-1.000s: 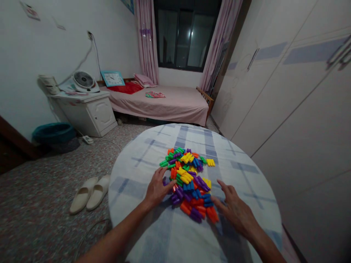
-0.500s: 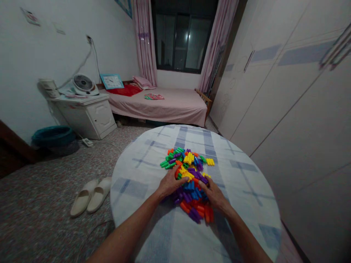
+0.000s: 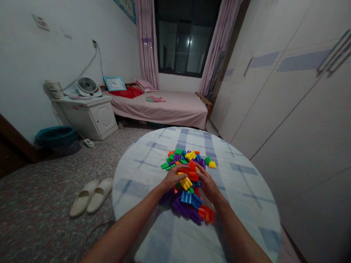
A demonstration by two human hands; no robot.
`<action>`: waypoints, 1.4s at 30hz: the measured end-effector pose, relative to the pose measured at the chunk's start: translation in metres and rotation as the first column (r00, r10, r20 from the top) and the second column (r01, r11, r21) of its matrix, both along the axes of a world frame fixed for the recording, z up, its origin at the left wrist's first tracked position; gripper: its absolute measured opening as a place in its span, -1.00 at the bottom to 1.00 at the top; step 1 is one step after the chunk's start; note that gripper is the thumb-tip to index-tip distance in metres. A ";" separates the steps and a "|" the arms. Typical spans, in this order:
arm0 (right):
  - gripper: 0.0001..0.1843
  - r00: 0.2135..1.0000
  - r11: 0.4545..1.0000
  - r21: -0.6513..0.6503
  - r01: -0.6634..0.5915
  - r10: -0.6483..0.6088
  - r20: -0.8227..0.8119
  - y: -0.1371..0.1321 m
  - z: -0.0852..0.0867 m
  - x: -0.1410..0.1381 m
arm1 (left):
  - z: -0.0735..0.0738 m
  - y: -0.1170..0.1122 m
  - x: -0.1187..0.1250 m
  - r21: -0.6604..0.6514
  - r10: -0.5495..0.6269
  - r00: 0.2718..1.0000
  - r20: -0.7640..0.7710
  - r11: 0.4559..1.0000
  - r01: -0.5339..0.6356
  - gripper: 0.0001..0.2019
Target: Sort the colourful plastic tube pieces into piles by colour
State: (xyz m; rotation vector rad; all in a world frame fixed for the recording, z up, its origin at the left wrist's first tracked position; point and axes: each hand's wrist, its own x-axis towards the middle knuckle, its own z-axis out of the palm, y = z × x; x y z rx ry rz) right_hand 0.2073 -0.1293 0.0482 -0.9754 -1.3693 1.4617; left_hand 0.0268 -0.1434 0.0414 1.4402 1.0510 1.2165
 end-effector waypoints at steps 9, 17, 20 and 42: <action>-0.54 0.856 0.975 0.213 -0.065 -0.055 0.514 -0.049 0.042 0.051 | 0.025 -0.046 -0.047 0.169 0.068 0.916 -0.396 0.986 -0.001 -0.65; -0.16 0.689 0.958 -0.225 0.179 0.041 0.724 -0.125 0.008 0.106 | 0.015 -0.107 -0.068 -0.173 -0.071 0.713 -0.697 0.982 -0.071 -0.17; -0.08 0.767 0.924 -0.330 0.195 0.065 0.638 -0.122 0.005 0.082 | 0.011 -0.103 -0.051 -0.182 -0.091 0.702 -0.707 0.982 -0.056 -0.06; -0.38 0.917 0.962 0.248 0.113 -0.197 0.346 0.006 -0.012 -0.009 | -0.014 -0.002 -0.004 0.277 0.104 0.919 -0.380 0.961 0.006 -0.38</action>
